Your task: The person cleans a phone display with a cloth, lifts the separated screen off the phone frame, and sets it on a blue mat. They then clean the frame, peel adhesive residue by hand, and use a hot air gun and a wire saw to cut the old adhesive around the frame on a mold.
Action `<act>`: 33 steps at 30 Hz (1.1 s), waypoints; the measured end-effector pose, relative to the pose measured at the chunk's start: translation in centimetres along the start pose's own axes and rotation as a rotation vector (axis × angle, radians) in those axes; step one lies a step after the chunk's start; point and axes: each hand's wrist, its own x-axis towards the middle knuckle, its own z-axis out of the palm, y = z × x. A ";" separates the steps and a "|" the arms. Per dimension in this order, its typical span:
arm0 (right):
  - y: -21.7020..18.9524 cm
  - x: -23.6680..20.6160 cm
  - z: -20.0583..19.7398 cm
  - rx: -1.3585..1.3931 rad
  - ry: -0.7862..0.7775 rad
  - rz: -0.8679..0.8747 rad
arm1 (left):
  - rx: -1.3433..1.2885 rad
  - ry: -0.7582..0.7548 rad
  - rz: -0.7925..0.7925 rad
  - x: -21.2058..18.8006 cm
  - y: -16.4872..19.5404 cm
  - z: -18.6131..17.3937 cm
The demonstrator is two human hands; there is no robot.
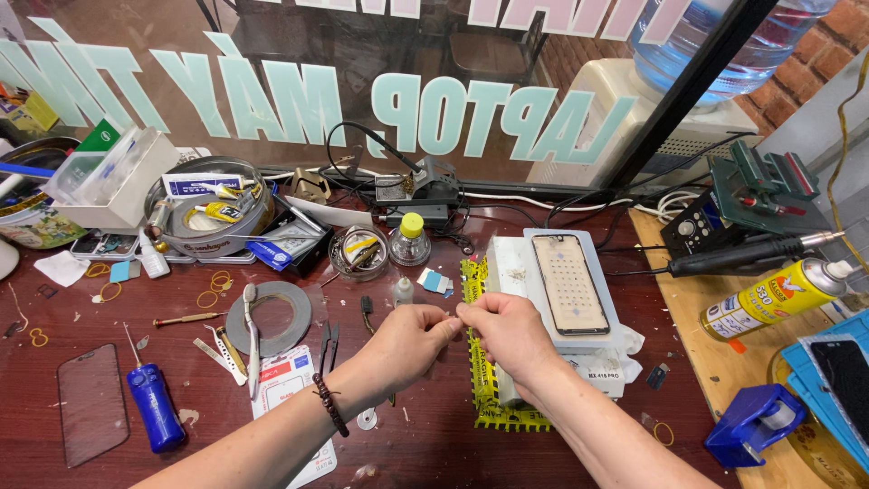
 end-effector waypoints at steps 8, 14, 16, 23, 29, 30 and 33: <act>0.2 0.5 0.1 0.058 -0.072 0.103 | 0.179 0.100 0.095 0.2 -0.1 -0.8; 0.8 0.6 -0.5 0.032 -0.145 -0.008 | 0.068 0.082 0.146 0.4 -0.4 -0.4; 0.7 0.9 -0.8 -0.017 -0.142 -0.015 | -0.046 0.048 0.085 0.5 -0.5 -0.3; -0.1 1.9 -0.2 -0.024 -0.159 0.095 | -0.239 -0.043 -0.064 0.6 -1.4 -1.6; -1.6 2.5 1.6 0.112 -0.179 0.112 | -0.216 0.031 0.001 0.3 -1.8 -3.0; -1.9 2.5 1.7 0.125 -0.181 0.109 | -0.220 0.024 -0.011 0.3 -1.6 -3.2; -2.3 2.5 1.8 0.118 -0.178 0.070 | -0.279 0.024 -0.031 0.1 -1.1 -3.8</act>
